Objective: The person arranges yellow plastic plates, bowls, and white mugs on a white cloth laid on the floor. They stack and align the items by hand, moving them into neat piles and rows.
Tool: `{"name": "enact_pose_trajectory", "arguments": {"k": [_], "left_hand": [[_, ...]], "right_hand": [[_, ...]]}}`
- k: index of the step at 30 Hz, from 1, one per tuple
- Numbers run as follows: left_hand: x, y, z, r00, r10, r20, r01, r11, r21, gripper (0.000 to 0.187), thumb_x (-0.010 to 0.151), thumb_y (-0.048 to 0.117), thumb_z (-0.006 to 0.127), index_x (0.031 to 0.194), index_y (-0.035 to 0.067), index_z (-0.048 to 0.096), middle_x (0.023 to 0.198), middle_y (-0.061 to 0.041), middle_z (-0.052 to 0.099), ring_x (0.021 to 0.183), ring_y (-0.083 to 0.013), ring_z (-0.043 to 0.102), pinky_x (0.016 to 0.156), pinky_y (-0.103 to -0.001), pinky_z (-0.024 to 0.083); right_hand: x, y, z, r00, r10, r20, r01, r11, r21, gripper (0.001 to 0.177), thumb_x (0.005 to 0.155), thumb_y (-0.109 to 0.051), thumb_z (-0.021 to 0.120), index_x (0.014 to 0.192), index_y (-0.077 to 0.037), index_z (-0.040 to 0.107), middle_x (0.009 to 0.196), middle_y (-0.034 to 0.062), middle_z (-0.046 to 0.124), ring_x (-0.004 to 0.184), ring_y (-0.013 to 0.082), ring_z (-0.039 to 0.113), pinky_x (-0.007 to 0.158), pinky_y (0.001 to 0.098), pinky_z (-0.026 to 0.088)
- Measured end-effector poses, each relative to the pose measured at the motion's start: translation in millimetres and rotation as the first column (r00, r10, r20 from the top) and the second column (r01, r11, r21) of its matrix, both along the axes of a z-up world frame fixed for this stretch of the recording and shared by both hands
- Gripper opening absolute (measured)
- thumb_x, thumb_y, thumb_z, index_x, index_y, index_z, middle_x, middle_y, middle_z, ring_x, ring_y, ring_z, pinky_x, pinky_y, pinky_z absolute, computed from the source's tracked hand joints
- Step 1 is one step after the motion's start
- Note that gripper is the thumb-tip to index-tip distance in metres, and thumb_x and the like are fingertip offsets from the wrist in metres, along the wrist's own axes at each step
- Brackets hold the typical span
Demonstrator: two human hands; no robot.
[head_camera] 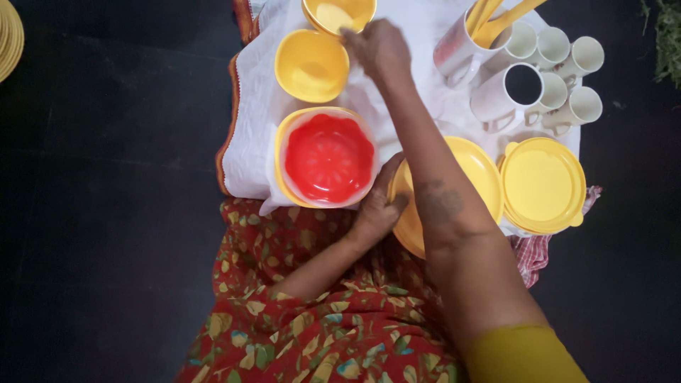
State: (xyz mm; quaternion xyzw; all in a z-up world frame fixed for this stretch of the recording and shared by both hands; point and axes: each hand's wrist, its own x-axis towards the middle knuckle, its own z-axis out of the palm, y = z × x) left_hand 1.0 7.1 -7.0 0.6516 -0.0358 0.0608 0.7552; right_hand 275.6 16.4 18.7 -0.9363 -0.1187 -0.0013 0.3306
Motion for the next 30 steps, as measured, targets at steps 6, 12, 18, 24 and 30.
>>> {"name": "enact_pose_trajectory", "arguments": {"k": [6,12,18,24,30], "left_hand": [[1,-3,-7,0.999,0.021,0.039,-0.021,1.0,0.016,0.071,0.088,-0.003,0.061,0.155,0.004,0.038,0.15,-0.019,0.05,0.144,-0.031,0.046,0.12,-0.038,0.035],[-2,-1,-1,0.995,0.061,0.077,-0.068,0.994,0.085,0.069,0.09,-0.001,0.062,0.155,0.005,0.041,0.147,-0.018,0.053,0.141,-0.029,0.048,0.12,-0.037,0.037],[-3,-2,0,0.999,0.021,0.026,-0.02,1.0,-0.014,0.066,0.093,0.0,0.059,0.155,0.006,0.04,0.146,-0.015,0.055,0.137,-0.0252,0.053,0.117,-0.035,0.042],[-2,-3,-5,0.999,0.014,0.036,-0.014,1.0,-0.01,0.067,0.094,0.0,0.059,0.156,0.005,0.037,0.149,-0.016,0.052,0.139,-0.0251,0.051,0.116,-0.035,0.042],[-3,-3,-2,1.0,0.008,0.024,-0.007,1.0,-0.014,0.066,0.093,0.001,0.058,0.156,0.004,0.037,0.147,-0.017,0.052,0.137,-0.0253,0.052,0.116,-0.035,0.042]], "right_hand": [[-35,2,32,0.929,0.172,-0.328,-0.105,0.972,0.211,0.022,0.078,-0.018,0.061,0.087,-0.005,0.076,0.059,0.0052,0.067,0.044,0.0128,0.061,0.04,0.032,0.048],[-23,-33,38,0.923,0.042,-0.383,-0.049,0.999,-0.008,0.022,0.079,-0.016,0.061,0.068,0.002,0.068,0.055,0.0074,0.059,0.042,0.0161,0.051,0.039,0.0326,0.039],[-21,-91,48,0.957,-0.131,-0.258,0.113,0.99,-0.084,0.022,0.085,-0.015,0.059,0.084,0.006,0.067,0.062,0.0089,0.064,0.045,0.0171,0.056,0.041,0.0341,0.043],[-27,-99,28,0.933,-0.19,-0.306,0.288,0.904,0.317,0.045,0.085,0.0,0.051,0.13,0.001,0.046,0.074,0.0142,0.069,0.049,0.0187,0.063,0.038,0.0339,0.05],[-33,-92,13,0.879,0.048,-0.475,0.333,0.65,0.683,0.053,0.089,0.008,0.038,0.141,0.001,0.04,0.094,0.0223,0.076,0.065,0.0307,0.077,0.052,0.0407,0.064]]}}
